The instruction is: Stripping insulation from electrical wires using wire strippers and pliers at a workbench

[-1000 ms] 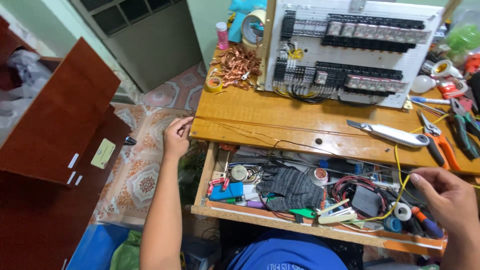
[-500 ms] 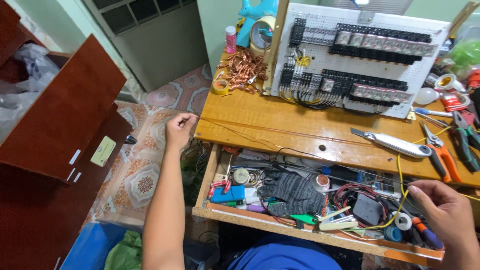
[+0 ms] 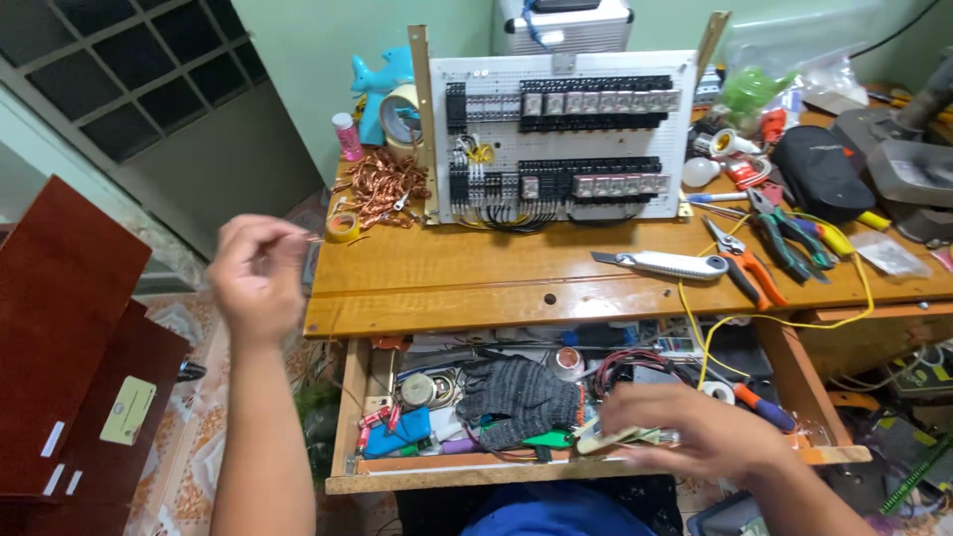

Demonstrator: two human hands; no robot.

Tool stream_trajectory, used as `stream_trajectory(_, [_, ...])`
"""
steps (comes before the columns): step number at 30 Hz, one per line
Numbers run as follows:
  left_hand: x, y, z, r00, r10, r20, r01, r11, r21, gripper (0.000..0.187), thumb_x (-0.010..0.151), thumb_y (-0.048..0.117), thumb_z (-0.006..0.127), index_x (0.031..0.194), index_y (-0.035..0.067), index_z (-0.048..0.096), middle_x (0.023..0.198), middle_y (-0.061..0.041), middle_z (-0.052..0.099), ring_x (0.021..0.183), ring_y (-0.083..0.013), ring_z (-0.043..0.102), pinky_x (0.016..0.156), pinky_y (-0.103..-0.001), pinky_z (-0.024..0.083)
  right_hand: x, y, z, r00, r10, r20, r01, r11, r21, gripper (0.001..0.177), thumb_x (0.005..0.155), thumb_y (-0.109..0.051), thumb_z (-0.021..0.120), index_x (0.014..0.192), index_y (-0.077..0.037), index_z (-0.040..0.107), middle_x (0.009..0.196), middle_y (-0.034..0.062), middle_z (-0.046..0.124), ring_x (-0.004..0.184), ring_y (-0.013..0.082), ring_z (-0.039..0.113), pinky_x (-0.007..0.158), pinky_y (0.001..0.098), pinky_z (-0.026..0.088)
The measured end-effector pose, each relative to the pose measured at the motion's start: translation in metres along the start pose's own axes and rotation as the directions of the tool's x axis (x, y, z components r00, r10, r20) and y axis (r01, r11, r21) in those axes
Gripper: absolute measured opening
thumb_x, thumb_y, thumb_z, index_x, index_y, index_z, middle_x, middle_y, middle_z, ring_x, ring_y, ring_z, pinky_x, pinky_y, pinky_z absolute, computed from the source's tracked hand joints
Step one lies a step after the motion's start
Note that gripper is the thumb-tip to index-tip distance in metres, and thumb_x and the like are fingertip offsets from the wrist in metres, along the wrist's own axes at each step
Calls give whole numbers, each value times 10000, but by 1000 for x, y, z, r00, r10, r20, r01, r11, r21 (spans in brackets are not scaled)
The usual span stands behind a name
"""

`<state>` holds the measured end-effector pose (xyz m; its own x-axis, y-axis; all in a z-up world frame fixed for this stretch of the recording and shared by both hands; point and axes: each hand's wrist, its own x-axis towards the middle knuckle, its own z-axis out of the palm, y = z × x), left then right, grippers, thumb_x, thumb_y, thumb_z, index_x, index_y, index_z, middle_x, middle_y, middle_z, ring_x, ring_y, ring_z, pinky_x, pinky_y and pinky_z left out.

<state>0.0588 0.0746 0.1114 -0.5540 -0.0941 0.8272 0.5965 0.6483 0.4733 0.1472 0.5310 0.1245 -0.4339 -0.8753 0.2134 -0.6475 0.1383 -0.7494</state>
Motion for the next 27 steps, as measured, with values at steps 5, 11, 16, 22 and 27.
stream_trajectory(5, [24, 58, 83, 957, 125, 260, -45, 955, -293, 121, 996, 221, 699, 932, 121, 726, 937, -63, 682, 980, -261, 609, 939, -403, 475, 45, 10, 4, 909, -296, -293, 114, 853, -510, 258, 1022, -178, 553, 1238, -139, 688, 1197, 135, 677, 992, 304, 674, 835, 407, 554])
stream_trajectory(11, [14, 90, 161, 813, 207, 545, 176, 804, -568, 23, 924, 169, 758, 912, 150, 763, 850, -66, 711, 844, -226, 633, 816, -363, 507, 88, 49, -21, 706, -635, -314, 41, 480, -876, 196, 929, -86, 733, 1085, -203, 748, 1138, 94, 658, 889, 286, 636, 750, 405, 527])
stream_trajectory(16, [-5, 90, 186, 780, 197, 594, 247, 776, -581, 30, 920, 145, 750, 915, 116, 753, 865, -124, 704, 845, -304, 655, 821, -394, 517, 71, 76, -31, 708, -628, -323, 40, 493, -869, 61, 956, -211, 729, 951, -215, 789, 1037, 1, 719, 873, 223, 623, 748, 374, 505])
stream_trajectory(22, [-45, 141, 167, 882, -31, 470, 271, 848, -454, 559, 770, 458, 884, 1198, 135, 727, 977, -84, 714, 906, -250, 720, 758, -344, 593, 48, 93, -36, 773, -451, -446, -36, 671, -741, 123, 984, -214, 693, 965, -132, 782, 766, 35, 659, 842, 260, 685, 840, 415, 556])
stream_trajectory(27, [-72, 147, 142, 538, -88, 838, 713, 578, -397, 541, 863, 16, 752, 1379, 55, 594, 813, -114, 730, 480, -135, 646, 451, -228, 540, 23, 45, -56, 728, -61, -683, -199, 934, -296, 130, 912, -152, 740, 1015, -154, 819, 642, 68, 634, 612, 240, 636, 627, 380, 521])
